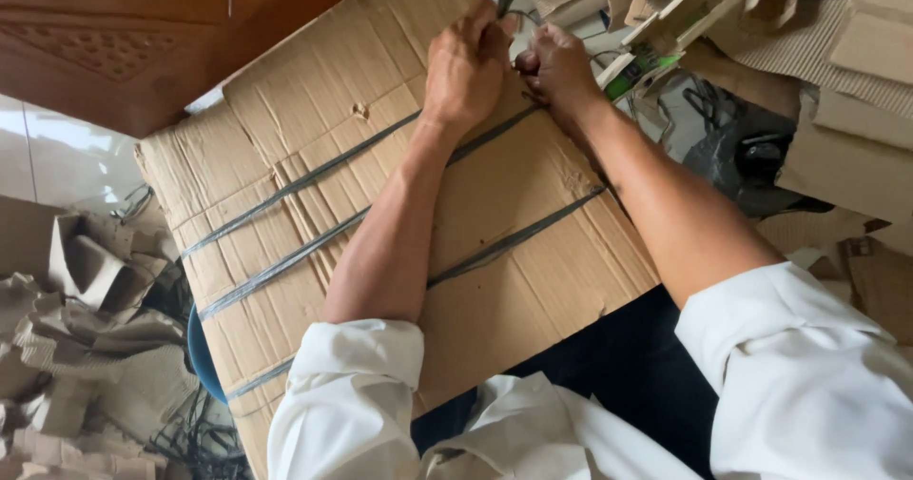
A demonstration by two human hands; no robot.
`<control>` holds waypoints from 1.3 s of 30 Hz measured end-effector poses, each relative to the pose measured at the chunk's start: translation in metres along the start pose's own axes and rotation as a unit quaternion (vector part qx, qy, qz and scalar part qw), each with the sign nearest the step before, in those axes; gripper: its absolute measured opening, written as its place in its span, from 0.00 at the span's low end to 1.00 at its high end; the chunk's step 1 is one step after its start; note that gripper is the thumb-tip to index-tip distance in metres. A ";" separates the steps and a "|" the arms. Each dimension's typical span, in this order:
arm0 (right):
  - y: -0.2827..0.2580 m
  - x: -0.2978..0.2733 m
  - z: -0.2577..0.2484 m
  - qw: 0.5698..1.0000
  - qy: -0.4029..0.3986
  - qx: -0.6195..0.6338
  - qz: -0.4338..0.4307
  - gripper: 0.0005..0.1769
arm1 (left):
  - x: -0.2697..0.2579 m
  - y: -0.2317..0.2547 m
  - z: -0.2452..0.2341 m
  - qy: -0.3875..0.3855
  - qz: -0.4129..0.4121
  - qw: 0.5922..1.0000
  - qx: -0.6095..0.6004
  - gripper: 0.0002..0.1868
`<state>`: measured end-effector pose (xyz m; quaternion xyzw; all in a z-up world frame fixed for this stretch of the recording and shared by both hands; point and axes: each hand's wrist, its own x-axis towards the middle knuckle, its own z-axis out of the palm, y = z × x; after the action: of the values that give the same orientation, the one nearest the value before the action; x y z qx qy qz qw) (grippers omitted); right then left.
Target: Wrapping cardboard around the frame of a wooden chair and securing it with plastic ties
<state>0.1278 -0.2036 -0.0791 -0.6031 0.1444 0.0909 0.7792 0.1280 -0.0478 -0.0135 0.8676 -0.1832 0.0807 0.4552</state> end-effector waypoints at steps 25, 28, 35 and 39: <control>-0.032 -0.027 -0.005 0.702 0.053 -0.427 -0.567 0.09 | 0.014 0.001 -0.007 -0.107 0.090 0.989 -0.038 0.08; -0.042 -0.037 -0.001 0.771 -0.009 -0.378 -0.512 0.12 | 0.014 0.001 -0.008 -0.138 0.083 0.987 -0.016 0.04; -0.046 -0.041 -0.010 0.883 -0.062 -0.345 -0.313 0.07 | 0.014 -0.005 0.000 -0.043 0.105 0.993 0.013 0.11; -0.061 -0.063 -0.006 0.909 -0.087 -0.352 -0.203 0.18 | 0.014 -0.007 -0.002 -0.046 0.088 0.995 0.011 0.10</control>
<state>0.0873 -0.2231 -0.0034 -0.8444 -0.0914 0.0276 0.5271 0.1433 -0.0458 -0.0133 0.8557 -0.2782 0.0825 0.4283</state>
